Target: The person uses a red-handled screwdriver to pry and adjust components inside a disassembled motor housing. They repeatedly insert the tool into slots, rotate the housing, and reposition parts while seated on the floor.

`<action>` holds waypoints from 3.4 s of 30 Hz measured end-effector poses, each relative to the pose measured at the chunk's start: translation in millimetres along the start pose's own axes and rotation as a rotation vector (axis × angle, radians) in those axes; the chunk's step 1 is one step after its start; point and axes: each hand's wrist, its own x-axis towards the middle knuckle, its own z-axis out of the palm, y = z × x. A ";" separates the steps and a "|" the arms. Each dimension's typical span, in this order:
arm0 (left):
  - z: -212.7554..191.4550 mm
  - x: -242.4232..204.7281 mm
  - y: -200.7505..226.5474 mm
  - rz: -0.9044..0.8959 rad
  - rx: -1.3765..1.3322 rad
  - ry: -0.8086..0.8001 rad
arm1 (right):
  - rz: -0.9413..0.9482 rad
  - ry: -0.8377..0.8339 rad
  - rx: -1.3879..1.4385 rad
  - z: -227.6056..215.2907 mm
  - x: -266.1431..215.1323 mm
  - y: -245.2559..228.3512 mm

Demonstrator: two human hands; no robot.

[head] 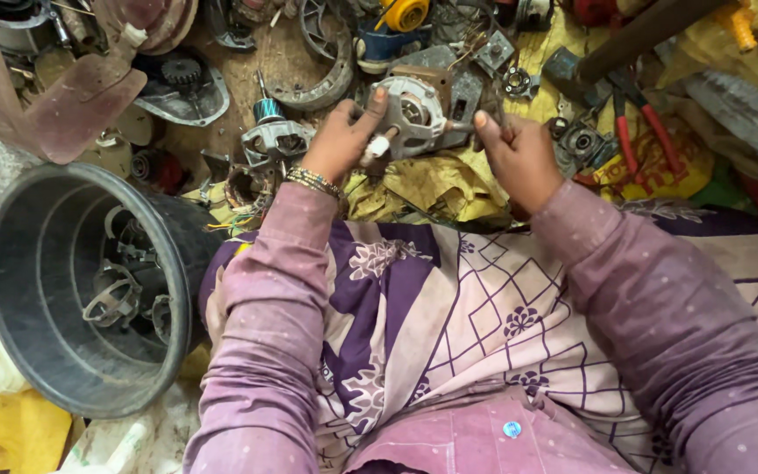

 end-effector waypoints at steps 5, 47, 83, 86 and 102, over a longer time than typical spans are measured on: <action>-29.5 -40.9 41.1 0.104 0.138 0.051 | -0.351 0.011 -0.146 -12.7 -17.2 -23.2; -54.1 -43.2 51.2 0.282 0.066 0.079 | 0.636 -0.682 1.059 -25.9 -19.5 -34.9; 7.7 -68.4 78.6 -0.033 -0.998 -0.599 | 0.047 -0.352 0.477 16.5 -29.1 18.3; 21.1 -68.2 74.8 -0.024 -1.171 -0.510 | -0.054 -0.282 0.246 14.3 -27.9 20.9; -42.0 -62.4 69.0 0.354 -1.208 -0.335 | 0.561 -0.606 1.127 -42.1 22.4 -14.2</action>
